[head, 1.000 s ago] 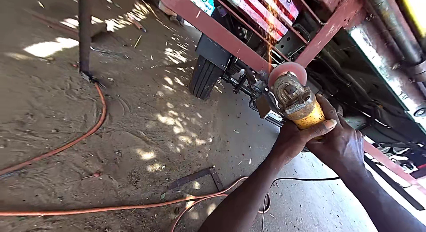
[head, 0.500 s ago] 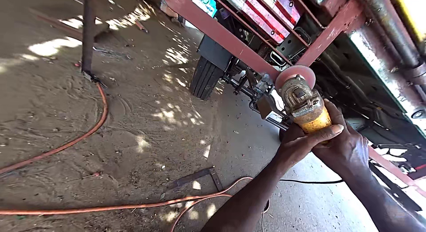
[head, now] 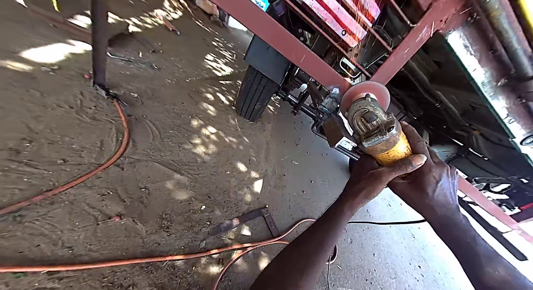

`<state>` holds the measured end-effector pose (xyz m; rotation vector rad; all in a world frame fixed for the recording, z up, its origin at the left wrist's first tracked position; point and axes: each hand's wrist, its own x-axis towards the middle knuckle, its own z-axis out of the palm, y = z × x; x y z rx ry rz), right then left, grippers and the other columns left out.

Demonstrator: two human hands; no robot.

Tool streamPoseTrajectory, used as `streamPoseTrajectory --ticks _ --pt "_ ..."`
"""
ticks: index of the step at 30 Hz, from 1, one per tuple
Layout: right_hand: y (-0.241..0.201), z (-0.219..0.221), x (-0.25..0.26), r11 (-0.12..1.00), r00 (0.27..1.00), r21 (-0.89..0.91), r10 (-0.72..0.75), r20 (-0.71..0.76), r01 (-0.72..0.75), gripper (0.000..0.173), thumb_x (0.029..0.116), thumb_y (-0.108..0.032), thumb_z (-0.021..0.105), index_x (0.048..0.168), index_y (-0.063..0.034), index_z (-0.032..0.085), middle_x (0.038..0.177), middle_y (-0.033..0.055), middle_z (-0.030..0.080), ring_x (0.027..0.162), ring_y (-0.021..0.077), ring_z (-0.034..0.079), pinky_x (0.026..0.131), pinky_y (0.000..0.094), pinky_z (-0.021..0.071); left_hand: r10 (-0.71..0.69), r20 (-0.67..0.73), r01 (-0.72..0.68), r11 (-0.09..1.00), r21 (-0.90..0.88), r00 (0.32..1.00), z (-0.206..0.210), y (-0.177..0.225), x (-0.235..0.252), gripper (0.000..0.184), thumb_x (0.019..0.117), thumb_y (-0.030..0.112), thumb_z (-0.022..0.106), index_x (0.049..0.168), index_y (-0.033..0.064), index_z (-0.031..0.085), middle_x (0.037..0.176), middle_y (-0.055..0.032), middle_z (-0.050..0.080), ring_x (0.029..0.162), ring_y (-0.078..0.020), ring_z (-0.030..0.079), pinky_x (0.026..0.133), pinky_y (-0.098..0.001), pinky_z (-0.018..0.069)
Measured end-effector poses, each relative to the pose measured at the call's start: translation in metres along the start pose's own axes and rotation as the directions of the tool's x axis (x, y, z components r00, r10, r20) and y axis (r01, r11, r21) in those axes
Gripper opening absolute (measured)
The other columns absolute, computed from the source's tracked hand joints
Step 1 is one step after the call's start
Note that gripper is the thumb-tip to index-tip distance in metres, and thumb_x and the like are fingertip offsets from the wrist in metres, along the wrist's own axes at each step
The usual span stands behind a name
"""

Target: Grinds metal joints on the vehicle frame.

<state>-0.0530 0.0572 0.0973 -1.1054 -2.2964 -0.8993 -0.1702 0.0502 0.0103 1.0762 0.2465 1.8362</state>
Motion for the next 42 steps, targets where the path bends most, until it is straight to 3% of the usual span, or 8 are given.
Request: streamPoseTrajectory --ticks 6,12,15,18,22,25,28,42 --pt "0.002 -0.008 0.007 0.998 0.998 -0.021 -0.055 -0.003 0.055 0.089 0.0814 -0.051 0.067 0.161 -0.0302 0.034 0.108 0.0205 0.067 0.076 0.0440 0.065 0.056 0.0647 0.0458 0.125 -0.008 -0.125 0.983 -0.136 0.992 0.006 -0.009 0.019 0.050 0.0923 0.025 0.078 0.132 0.0006 0.058 0.118 -0.0148 0.069 0.112 -0.0220 0.067 0.102 -0.0447 0.0552" --pt "-0.001 -0.018 0.025 0.990 0.991 -0.037 -0.134 0.032 0.135 0.088 0.0827 -0.049 0.065 0.162 -0.0282 0.033 0.114 0.0215 0.067 0.077 0.0453 0.066 0.055 0.0648 0.0468 0.141 -0.076 -0.151 0.979 -0.140 0.987 0.008 -0.001 0.024 0.053 0.0915 0.028 0.078 0.133 0.0024 0.058 0.121 -0.0137 0.068 0.115 -0.0216 0.066 0.103 -0.0444 0.0545" --pt "0.009 -0.021 0.015 0.995 0.995 -0.027 -0.099 0.025 0.099 0.089 0.0802 -0.049 0.067 0.161 -0.0319 0.034 0.111 0.0202 0.068 0.077 0.0446 0.066 0.056 0.0653 0.0463 0.107 -0.020 -0.108 0.981 -0.159 0.994 0.016 -0.002 0.020 0.050 0.0927 0.027 0.077 0.133 0.0040 0.059 0.119 -0.0128 0.069 0.112 -0.0218 0.067 0.101 -0.0456 0.0563" --pt "0.015 -0.023 -0.001 0.999 0.999 0.036 -0.002 -0.042 0.004 0.088 0.0792 -0.050 0.068 0.159 -0.0308 0.036 0.114 0.0230 0.069 0.084 0.0484 0.067 0.062 0.0701 0.0468 0.043 0.031 -0.043 0.999 -0.023 0.999 0.024 0.007 0.016 0.045 0.0922 0.033 0.077 0.127 0.0075 0.063 0.109 -0.0090 0.072 0.100 -0.0179 0.070 0.089 -0.0441 0.0604" --pt "0.014 -0.023 0.001 0.998 0.996 0.018 -0.059 -0.072 0.060 0.087 0.0820 -0.053 0.065 0.160 -0.0272 0.036 0.115 0.0234 0.067 0.081 0.0460 0.067 0.059 0.0675 0.0472 0.056 0.004 -0.056 0.998 -0.008 0.998 0.024 0.009 0.013 0.046 0.0904 0.030 0.079 0.127 0.0081 0.063 0.109 -0.0069 0.073 0.102 -0.0145 0.070 0.092 -0.0399 0.0598" --pt "0.008 -0.023 0.015 0.994 0.995 -0.035 -0.104 -0.014 0.103 0.090 0.0799 -0.054 0.066 0.160 -0.0280 0.036 0.108 0.0224 0.067 0.072 0.0444 0.065 0.054 0.0651 0.0456 0.100 -0.055 -0.106 0.989 -0.104 0.993 0.019 0.004 0.017 0.048 0.0913 0.030 0.079 0.130 0.0065 0.061 0.113 -0.0091 0.072 0.105 -0.0171 0.070 0.096 -0.0413 0.0587" --pt "0.001 -0.022 0.029 0.986 0.987 -0.061 -0.156 0.029 0.158 0.088 0.0802 -0.053 0.065 0.160 -0.0279 0.037 0.112 0.0194 0.068 0.073 0.0423 0.066 0.054 0.0632 0.0464 0.194 -0.082 -0.206 0.961 -0.185 0.978 0.012 0.003 0.022 0.048 0.0936 0.021 0.076 0.133 0.0018 0.058 0.118 -0.0139 0.069 0.112 -0.0222 0.068 0.102 -0.0441 0.0559" --pt "-0.018 -0.044 0.035 0.990 0.994 -0.094 -0.102 0.050 0.106 0.089 0.0777 -0.051 0.066 0.160 -0.0304 0.036 0.103 0.0218 0.068 0.070 0.0460 0.064 0.052 0.0656 0.0435 0.118 -0.050 -0.126 0.973 -0.195 0.992 0.012 0.029 0.015 0.040 0.0964 0.029 0.073 0.128 0.0066 0.064 0.114 -0.0099 0.071 0.105 -0.0193 0.069 0.094 -0.0431 0.0584"
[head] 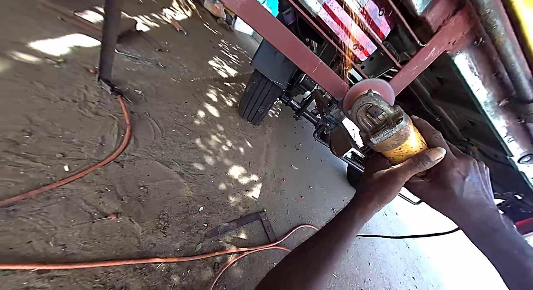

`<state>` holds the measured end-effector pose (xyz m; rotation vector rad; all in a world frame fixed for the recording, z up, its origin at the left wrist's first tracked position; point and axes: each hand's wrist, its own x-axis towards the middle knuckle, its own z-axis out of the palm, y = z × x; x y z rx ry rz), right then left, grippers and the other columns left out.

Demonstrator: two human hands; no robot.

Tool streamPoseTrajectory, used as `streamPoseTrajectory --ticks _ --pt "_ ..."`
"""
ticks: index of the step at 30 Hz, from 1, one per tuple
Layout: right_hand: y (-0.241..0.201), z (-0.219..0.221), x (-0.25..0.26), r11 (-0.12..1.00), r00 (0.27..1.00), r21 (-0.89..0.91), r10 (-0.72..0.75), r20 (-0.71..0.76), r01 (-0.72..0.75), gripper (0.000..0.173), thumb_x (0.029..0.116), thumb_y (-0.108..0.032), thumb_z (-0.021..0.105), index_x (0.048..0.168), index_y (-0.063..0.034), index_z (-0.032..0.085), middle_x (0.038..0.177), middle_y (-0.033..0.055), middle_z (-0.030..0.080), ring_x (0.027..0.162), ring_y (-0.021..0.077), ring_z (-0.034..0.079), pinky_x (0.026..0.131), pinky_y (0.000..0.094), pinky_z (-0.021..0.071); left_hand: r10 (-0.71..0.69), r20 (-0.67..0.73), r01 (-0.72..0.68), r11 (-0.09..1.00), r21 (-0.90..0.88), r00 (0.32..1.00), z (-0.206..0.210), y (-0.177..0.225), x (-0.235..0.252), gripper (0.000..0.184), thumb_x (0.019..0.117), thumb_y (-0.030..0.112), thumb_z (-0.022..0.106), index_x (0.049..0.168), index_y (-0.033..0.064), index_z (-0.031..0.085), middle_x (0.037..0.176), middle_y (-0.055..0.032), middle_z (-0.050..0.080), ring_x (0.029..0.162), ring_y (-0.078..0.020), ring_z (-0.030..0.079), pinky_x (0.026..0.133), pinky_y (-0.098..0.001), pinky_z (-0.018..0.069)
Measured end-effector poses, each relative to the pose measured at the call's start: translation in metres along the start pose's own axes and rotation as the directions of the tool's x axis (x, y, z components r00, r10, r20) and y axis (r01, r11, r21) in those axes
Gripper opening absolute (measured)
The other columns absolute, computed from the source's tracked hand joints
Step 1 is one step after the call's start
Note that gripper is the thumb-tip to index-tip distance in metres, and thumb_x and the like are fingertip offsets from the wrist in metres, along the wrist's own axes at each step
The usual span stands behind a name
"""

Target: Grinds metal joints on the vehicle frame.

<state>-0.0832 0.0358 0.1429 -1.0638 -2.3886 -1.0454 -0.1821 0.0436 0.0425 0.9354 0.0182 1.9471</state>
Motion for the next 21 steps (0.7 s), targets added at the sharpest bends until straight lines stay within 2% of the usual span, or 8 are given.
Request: streamPoseTrajectory --ticks 4,8,11,16,18,19,20,21 --pt "-0.003 -0.006 0.004 0.999 0.999 -0.033 -0.041 0.032 0.042 0.088 0.0803 -0.051 0.065 0.161 -0.0306 0.034 0.105 0.0208 0.067 0.071 0.0450 0.064 0.052 0.0650 0.0443 0.037 -0.019 -0.038 0.997 -0.065 0.999 -0.001 -0.005 0.004 0.049 0.0946 0.027 0.075 0.133 0.0016 0.058 0.120 -0.0153 0.068 0.113 -0.0235 0.066 0.102 -0.0461 0.0548" --pt "-0.002 -0.009 0.002 0.999 0.999 -0.019 -0.029 0.044 0.030 0.089 0.0788 -0.050 0.065 0.160 -0.0314 0.034 0.105 0.0217 0.067 0.072 0.0464 0.064 0.053 0.0656 0.0447 -0.032 -0.016 0.032 0.999 0.000 0.999 0.003 0.007 -0.008 0.041 0.0972 0.034 0.070 0.130 0.0094 0.063 0.117 -0.0085 0.070 0.107 -0.0188 0.068 0.094 -0.0433 0.0572" --pt "-0.008 -0.017 -0.010 0.998 0.998 0.032 0.060 0.036 -0.061 0.087 0.0792 -0.046 0.066 0.160 -0.0302 0.035 0.101 0.0211 0.067 0.070 0.0459 0.063 0.053 0.0660 0.0432 -0.041 -0.034 0.039 0.998 -0.055 0.999 0.016 0.011 -0.011 0.042 0.0976 0.028 0.072 0.130 0.0026 0.061 0.116 -0.0139 0.070 0.108 -0.0225 0.068 0.098 -0.0448 0.0567" --pt "-0.024 -0.037 -0.060 0.928 0.952 0.236 0.304 -0.033 -0.288 0.087 0.0785 -0.043 0.069 0.158 -0.0343 0.036 0.107 0.0203 0.069 0.082 0.0450 0.068 0.061 0.0704 0.0472 -0.158 -0.015 0.159 0.977 0.145 0.987 0.043 0.034 -0.039 0.045 0.0910 0.036 0.079 0.122 0.0062 0.064 0.100 -0.0104 0.072 0.090 -0.0191 0.072 0.081 -0.0409 0.0620" --pt "-0.027 -0.045 -0.085 0.880 0.934 0.352 0.354 -0.041 -0.318 0.089 0.0768 -0.047 0.070 0.157 -0.0284 0.038 0.115 0.0126 0.069 0.091 0.0308 0.070 0.069 0.0611 0.0539 -0.225 0.040 0.213 0.957 0.199 0.973 0.051 0.049 -0.055 0.045 0.0891 0.032 0.080 0.121 0.0061 0.064 0.096 -0.0094 0.072 0.086 -0.0173 0.071 0.077 -0.0389 0.0619" --pt "-0.029 -0.052 -0.098 0.841 0.932 0.433 0.362 -0.006 -0.324 0.091 0.0772 -0.047 0.073 0.158 -0.0242 0.036 0.123 0.0079 0.067 0.100 0.0203 0.069 0.079 0.0517 0.0584 -0.257 0.056 0.239 0.945 0.222 0.965 0.055 0.057 -0.062 0.046 0.0874 0.032 0.082 0.121 0.0060 0.064 0.095 -0.0087 0.072 0.085 -0.0164 0.071 0.076 -0.0381 0.0620" --pt "-0.032 -0.059 -0.109 0.795 0.936 0.521 0.351 0.025 -0.312 0.094 0.0783 -0.045 0.076 0.157 -0.0151 0.035 0.128 0.0077 0.065 0.107 0.0127 0.067 0.089 0.0420 0.0592 -0.295 0.070 0.270 0.932 0.241 0.953 0.060 0.067 -0.069 0.048 0.0862 0.031 0.083 0.122 0.0055 0.063 0.095 -0.0086 0.072 0.085 -0.0158 0.071 0.076 -0.0373 0.0618" --pt "-0.038 -0.067 -0.118 0.750 0.941 0.593 0.335 0.041 -0.293 0.094 0.0800 -0.039 0.079 0.154 -0.0018 0.035 0.130 0.0122 0.063 0.112 0.0095 0.065 0.095 0.0352 0.0569 -0.340 0.079 0.308 0.913 0.269 0.937 0.064 0.080 -0.073 0.048 0.0853 0.030 0.083 0.121 0.0053 0.063 0.095 -0.0079 0.071 0.086 -0.0151 0.070 0.077 -0.0362 0.0610"
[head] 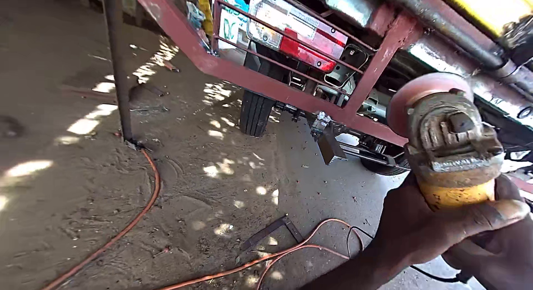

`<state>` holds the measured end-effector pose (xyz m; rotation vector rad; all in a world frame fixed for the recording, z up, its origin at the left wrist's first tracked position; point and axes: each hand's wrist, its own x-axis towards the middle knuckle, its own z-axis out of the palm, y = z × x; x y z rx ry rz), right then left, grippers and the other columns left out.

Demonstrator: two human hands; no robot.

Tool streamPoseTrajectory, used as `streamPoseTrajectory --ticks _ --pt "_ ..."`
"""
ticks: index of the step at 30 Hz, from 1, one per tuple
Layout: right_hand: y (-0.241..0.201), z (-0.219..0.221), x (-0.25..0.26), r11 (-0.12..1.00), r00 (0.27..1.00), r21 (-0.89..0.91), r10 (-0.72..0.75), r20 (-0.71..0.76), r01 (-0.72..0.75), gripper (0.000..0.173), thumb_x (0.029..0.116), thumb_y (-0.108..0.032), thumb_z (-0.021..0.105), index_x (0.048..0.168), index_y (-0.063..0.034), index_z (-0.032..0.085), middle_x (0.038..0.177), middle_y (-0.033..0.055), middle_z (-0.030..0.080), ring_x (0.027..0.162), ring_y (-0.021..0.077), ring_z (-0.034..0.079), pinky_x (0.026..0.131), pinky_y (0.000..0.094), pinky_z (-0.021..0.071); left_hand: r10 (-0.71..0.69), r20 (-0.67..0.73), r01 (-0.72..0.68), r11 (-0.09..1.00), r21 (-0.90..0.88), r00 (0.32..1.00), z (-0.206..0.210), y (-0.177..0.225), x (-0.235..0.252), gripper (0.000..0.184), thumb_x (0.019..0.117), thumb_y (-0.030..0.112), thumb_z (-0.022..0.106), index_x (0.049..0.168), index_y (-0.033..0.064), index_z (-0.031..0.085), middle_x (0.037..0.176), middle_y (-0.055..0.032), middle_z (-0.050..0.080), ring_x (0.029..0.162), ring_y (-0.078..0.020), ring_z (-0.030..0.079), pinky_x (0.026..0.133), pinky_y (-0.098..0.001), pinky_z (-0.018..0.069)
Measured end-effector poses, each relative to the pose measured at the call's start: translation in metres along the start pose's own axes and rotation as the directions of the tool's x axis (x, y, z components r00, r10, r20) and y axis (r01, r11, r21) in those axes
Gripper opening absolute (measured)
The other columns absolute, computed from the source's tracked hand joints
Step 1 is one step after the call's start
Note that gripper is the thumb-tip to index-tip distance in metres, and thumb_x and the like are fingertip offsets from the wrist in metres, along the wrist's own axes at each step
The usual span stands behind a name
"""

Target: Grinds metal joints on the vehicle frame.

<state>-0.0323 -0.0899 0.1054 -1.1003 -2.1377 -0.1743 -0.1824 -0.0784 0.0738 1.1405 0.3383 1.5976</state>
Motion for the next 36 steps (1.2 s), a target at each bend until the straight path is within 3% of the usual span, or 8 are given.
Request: streamPoseTrajectory --ticks 3,7,9,12,14,20,27,36 --pt "-0.012 -0.004 -0.024 0.989 0.998 0.134 0.064 0.004 -0.064 0.098 0.0807 -0.039 0.081 0.151 0.0083 0.032 0.134 0.0177 0.060 0.118 0.0083 0.062 0.102 0.0290 0.0526 -0.076 0.044 0.071 0.992 0.102 0.996 0.003 0.015 -0.013 0.050 0.0835 0.030 0.084 0.121 0.0054 0.064 0.096 -0.0078 0.071 0.087 -0.0154 0.070 0.077 -0.0370 0.0614" --pt "-0.033 0.018 -0.043 0.953 0.984 0.254 0.175 -0.020 -0.164 0.114 0.0745 -0.053 0.082 0.160 -0.0062 0.023 0.136 0.0064 0.060 0.116 0.0008 0.062 0.099 0.0261 0.0549 -0.082 0.010 0.074 0.946 0.314 0.997 -0.012 0.021 -0.035 0.057 0.0807 0.043 0.086 0.122 0.0089 0.065 0.094 -0.0042 0.073 0.086 -0.0134 0.072 0.076 -0.0377 0.0635" --pt "-0.047 0.041 -0.050 0.913 0.985 0.378 0.174 -0.018 -0.155 0.108 0.0769 -0.052 0.083 0.159 -0.0096 0.026 0.128 0.0023 0.065 0.109 0.0035 0.066 0.094 0.0300 0.0593 -0.023 -0.030 0.032 0.933 0.358 0.999 -0.029 0.024 -0.052 0.058 0.0789 0.043 0.087 0.120 0.0071 0.066 0.097 -0.0039 0.074 0.089 -0.0139 0.073 0.081 -0.0386 0.0640" --pt "-0.074 0.078 -0.047 0.871 0.985 0.462 0.168 0.037 -0.166 0.101 0.0777 -0.046 0.083 0.154 -0.0004 0.034 0.114 0.0049 0.072 0.099 0.0098 0.071 0.088 0.0380 0.0617 0.124 -0.061 -0.092 0.921 0.377 0.990 -0.068 0.024 -0.076 0.061 0.0802 0.035 0.087 0.121 -0.0024 0.062 0.103 -0.0110 0.073 0.096 -0.0199 0.073 0.088 -0.0421 0.0633" --pt "-0.085 0.109 -0.045 0.854 0.979 0.480 0.174 0.103 -0.202 0.103 0.0739 -0.043 0.084 0.154 -0.0005 0.035 0.110 0.0048 0.073 0.094 0.0125 0.073 0.083 0.0431 0.0627 0.119 -0.146 -0.028 0.859 0.511 0.982 -0.100 0.023 -0.089 0.066 0.0784 0.049 0.086 0.117 0.0005 0.064 0.099 -0.0070 0.074 0.093 -0.0165 0.073 0.086 -0.0391 0.0644" --pt "-0.099 0.220 -0.032 0.724 0.949 0.613 0.248 0.196 -0.316 0.098 0.0777 -0.041 0.081 0.158 -0.0102 0.034 0.105 0.0021 0.073 0.092 0.0105 0.071 0.083 0.0378 0.0611 -0.028 -0.334 0.264 0.676 0.688 0.942 -0.187 0.021 -0.086 0.062 0.0776 0.058 0.083 0.118 0.0137 0.069 0.096 -0.0005 0.076 0.089 -0.0139 0.074 0.081 -0.0384 0.0641" --pt "-0.113 0.280 -0.005 0.445 0.909 0.832 0.387 0.155 -0.331 0.091 0.0738 -0.025 0.082 0.152 -0.0163 0.038 0.099 0.0014 0.073 0.083 0.0121 0.073 0.070 0.0369 0.0638 -0.034 -0.331 0.315 0.406 0.858 0.943 -0.217 0.042 -0.054 0.070 0.0747 0.071 0.078 0.122 0.0196 0.066 0.097 0.0022 0.075 0.088 -0.0111 0.073 0.079 -0.0420 0.0636" --pt "-0.115 0.282 0.022 0.363 0.877 0.866 0.454 0.160 -0.345 0.098 0.0746 -0.024 0.084 0.157 -0.0181 0.030 0.088 0.0071 0.071 0.068 0.0176 0.071 0.059 0.0401 0.0617 -0.019 -0.363 0.328 0.475 0.817 0.932 -0.216 0.042 -0.033 0.060 0.0833 0.065 0.074 0.123 0.0200 0.067 0.101 -0.0014 0.074 0.090 -0.0152 0.072 0.079 -0.0441 0.0624"
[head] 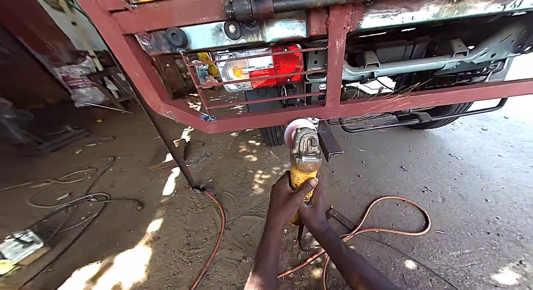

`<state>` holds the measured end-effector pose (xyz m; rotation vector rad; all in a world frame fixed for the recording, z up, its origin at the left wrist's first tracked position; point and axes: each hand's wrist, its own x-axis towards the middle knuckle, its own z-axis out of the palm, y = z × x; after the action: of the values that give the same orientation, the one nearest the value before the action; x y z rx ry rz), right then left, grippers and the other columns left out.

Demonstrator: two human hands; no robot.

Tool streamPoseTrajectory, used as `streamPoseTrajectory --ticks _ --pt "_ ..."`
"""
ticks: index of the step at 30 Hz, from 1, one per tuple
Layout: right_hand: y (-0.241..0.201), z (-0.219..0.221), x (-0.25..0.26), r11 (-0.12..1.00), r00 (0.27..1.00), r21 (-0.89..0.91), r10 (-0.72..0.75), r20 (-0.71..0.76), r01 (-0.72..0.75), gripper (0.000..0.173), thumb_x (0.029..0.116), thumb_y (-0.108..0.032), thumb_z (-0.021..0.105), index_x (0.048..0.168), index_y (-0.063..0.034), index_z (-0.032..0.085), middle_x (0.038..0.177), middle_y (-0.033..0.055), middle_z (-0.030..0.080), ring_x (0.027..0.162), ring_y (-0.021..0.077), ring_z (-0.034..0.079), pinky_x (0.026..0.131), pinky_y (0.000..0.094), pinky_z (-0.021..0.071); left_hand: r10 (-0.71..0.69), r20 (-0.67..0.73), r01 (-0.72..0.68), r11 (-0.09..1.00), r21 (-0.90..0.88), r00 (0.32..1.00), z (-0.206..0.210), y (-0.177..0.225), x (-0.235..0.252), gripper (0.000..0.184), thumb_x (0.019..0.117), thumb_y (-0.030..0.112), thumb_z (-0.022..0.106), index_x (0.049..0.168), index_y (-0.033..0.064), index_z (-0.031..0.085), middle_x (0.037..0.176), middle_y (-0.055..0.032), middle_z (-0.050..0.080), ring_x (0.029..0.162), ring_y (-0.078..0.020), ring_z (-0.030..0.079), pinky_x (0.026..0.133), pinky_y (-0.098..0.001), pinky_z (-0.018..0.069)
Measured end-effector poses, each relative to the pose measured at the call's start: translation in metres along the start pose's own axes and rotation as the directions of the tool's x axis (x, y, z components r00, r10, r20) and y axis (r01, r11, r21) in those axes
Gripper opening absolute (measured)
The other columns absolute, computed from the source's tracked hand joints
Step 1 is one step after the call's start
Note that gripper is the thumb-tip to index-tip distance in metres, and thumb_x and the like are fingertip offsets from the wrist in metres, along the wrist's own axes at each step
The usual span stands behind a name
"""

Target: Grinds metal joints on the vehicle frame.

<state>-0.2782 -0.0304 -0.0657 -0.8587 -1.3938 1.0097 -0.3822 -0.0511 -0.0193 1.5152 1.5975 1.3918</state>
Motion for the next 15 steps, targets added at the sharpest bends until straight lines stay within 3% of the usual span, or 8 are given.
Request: streamPoseTrajectory --ticks 4,7,10,12,15 --pt "0.002 -0.001 0.006 0.999 0.999 -0.051 0.008 0.053 -0.005 0.100 0.0755 -0.023 0.084 0.159 -0.0158 0.029 0.098 0.0051 0.072 0.077 0.0138 0.071 0.067 0.0375 0.0622 0.003 -0.046 -0.001 0.999 0.046 0.999 0.000 -0.001 0.002 0.061 0.0831 0.065 0.074 0.122 0.0193 0.068 0.100 -0.0007 0.074 0.089 -0.0139 0.072 0.080 -0.0435 0.0622" --pt "-0.001 0.004 0.006 0.998 0.999 -0.056 0.033 0.038 -0.031 0.089 0.0795 -0.022 0.083 0.154 -0.0202 0.034 0.098 0.0039 0.072 0.076 0.0160 0.072 0.063 0.0396 0.0632 0.011 -0.061 -0.004 0.994 0.110 0.998 -0.001 -0.003 0.004 0.064 0.0817 0.068 0.073 0.122 0.0192 0.067 0.098 0.0005 0.074 0.090 -0.0128 0.072 0.081 -0.0447 0.0619" --pt "0.004 0.001 0.002 0.996 0.996 -0.066 0.057 0.070 -0.052 0.090 0.0822 -0.021 0.080 0.158 -0.0207 0.031 0.106 0.0059 0.070 0.082 0.0166 0.070 0.066 0.0396 0.0613 0.007 -0.054 0.001 0.991 0.134 0.999 0.001 -0.008 0.003 0.066 0.0814 0.069 0.073 0.124 0.0193 0.066 0.100 -0.0004 0.074 0.091 -0.0135 0.072 0.080 -0.0462 0.0617" --pt "0.005 0.002 0.002 0.999 0.999 -0.019 0.040 0.036 -0.039 0.085 0.0819 -0.019 0.081 0.154 -0.0177 0.035 0.095 0.0051 0.071 0.072 0.0161 0.071 0.056 0.0373 0.0617 0.005 -0.057 0.004 0.988 0.152 0.998 0.002 -0.008 0.002 0.067 0.0808 0.071 0.072 0.125 0.0199 0.066 0.100 -0.0009 0.074 0.089 -0.0138 0.072 0.078 -0.0458 0.0617" --pt "-0.006 0.000 0.003 1.000 1.000 -0.028 0.004 0.011 -0.004 0.088 0.0803 -0.020 0.079 0.155 -0.0132 0.032 0.102 0.0026 0.071 0.079 0.0122 0.071 0.063 0.0345 0.0622 0.008 -0.054 0.003 0.980 0.201 0.998 0.003 -0.003 0.003 0.071 0.0808 0.072 0.070 0.128 0.0199 0.064 0.100 -0.0012 0.073 0.088 -0.0142 0.071 0.078 -0.0470 0.0605"
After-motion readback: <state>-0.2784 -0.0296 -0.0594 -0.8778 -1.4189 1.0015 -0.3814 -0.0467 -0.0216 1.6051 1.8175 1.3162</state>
